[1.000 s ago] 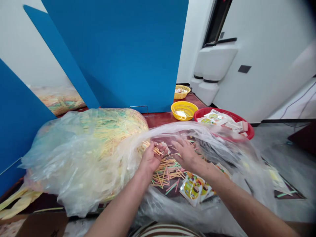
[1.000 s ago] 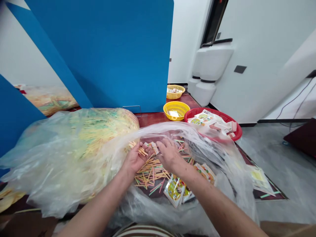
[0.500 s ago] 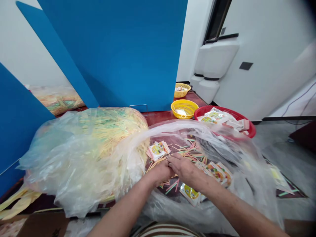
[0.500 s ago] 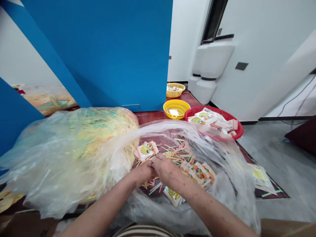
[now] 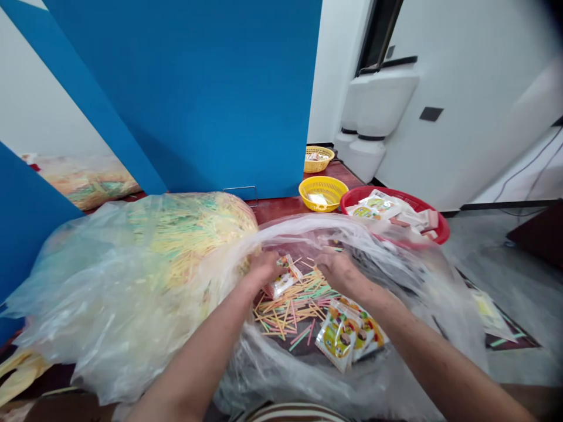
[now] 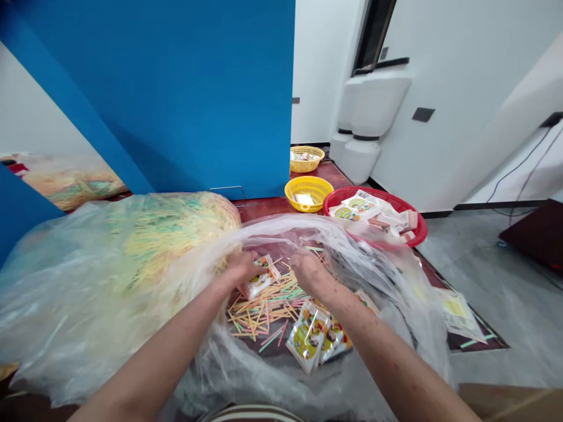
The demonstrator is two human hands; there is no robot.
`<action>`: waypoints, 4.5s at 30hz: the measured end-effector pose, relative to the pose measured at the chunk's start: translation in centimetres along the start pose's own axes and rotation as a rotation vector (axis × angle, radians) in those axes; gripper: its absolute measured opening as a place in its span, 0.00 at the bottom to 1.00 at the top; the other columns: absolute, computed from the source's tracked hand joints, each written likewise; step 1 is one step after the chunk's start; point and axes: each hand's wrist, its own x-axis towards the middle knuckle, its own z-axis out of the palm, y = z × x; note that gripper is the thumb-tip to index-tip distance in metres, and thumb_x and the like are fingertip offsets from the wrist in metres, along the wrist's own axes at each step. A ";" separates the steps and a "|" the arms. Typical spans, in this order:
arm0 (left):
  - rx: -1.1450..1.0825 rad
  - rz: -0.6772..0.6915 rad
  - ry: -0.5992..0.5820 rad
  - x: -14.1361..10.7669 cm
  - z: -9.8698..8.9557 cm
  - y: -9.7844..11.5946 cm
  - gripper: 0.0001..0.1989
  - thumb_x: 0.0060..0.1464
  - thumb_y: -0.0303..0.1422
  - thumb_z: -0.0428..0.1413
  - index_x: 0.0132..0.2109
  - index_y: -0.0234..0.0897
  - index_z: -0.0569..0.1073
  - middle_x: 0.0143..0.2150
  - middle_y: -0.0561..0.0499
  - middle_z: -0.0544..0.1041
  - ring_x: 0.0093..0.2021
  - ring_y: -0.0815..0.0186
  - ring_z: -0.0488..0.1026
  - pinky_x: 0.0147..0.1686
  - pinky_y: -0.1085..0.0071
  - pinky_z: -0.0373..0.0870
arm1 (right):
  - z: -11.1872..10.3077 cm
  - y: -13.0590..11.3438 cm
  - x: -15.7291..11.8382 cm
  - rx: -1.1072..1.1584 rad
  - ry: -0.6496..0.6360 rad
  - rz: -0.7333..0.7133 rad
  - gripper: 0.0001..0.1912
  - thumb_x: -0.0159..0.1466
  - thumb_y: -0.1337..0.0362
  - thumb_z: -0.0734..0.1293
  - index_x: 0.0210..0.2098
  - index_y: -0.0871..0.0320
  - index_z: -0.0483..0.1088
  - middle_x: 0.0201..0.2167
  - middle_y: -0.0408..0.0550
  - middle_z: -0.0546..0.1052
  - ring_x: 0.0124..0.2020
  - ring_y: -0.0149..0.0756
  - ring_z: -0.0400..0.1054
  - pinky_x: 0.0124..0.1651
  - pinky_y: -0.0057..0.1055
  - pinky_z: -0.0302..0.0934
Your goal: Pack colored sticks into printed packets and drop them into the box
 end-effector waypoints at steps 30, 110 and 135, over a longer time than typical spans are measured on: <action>-0.860 0.308 0.018 -7.4 -2.4 -0.2 0.20 0.50 0.47 0.51 0.24 0.33 0.69 0.19 0.55 0.65 0.20 0.74 0.60 0.20 0.78 0.55 | -1.7 -5.2 0.4 -0.099 0.509 -0.487 0.13 0.62 0.70 0.56 0.41 0.58 0.69 0.37 0.53 0.72 0.41 0.37 0.66 0.43 0.36 0.64; 0.258 0.228 0.179 -7.0 0.5 0.7 0.20 0.52 0.38 0.49 0.52 0.37 0.68 0.52 0.40 0.68 0.51 0.49 0.63 0.47 0.55 0.59 | 2.9 -4.4 -9.6 -0.667 -0.089 0.084 0.08 0.62 0.65 0.60 0.32 0.57 0.70 0.35 0.50 0.70 0.43 0.42 0.59 0.52 0.49 0.43; 0.259 0.290 0.127 -7.0 1.0 -2.3 0.15 0.52 0.39 0.50 0.47 0.43 0.71 0.47 0.45 0.70 0.50 0.53 0.62 0.46 0.57 0.55 | 0.8 1.7 -0.1 -0.572 -0.410 0.048 0.20 0.52 0.70 0.61 0.45 0.60 0.68 0.45 0.57 0.71 0.48 0.49 0.62 0.51 0.48 0.51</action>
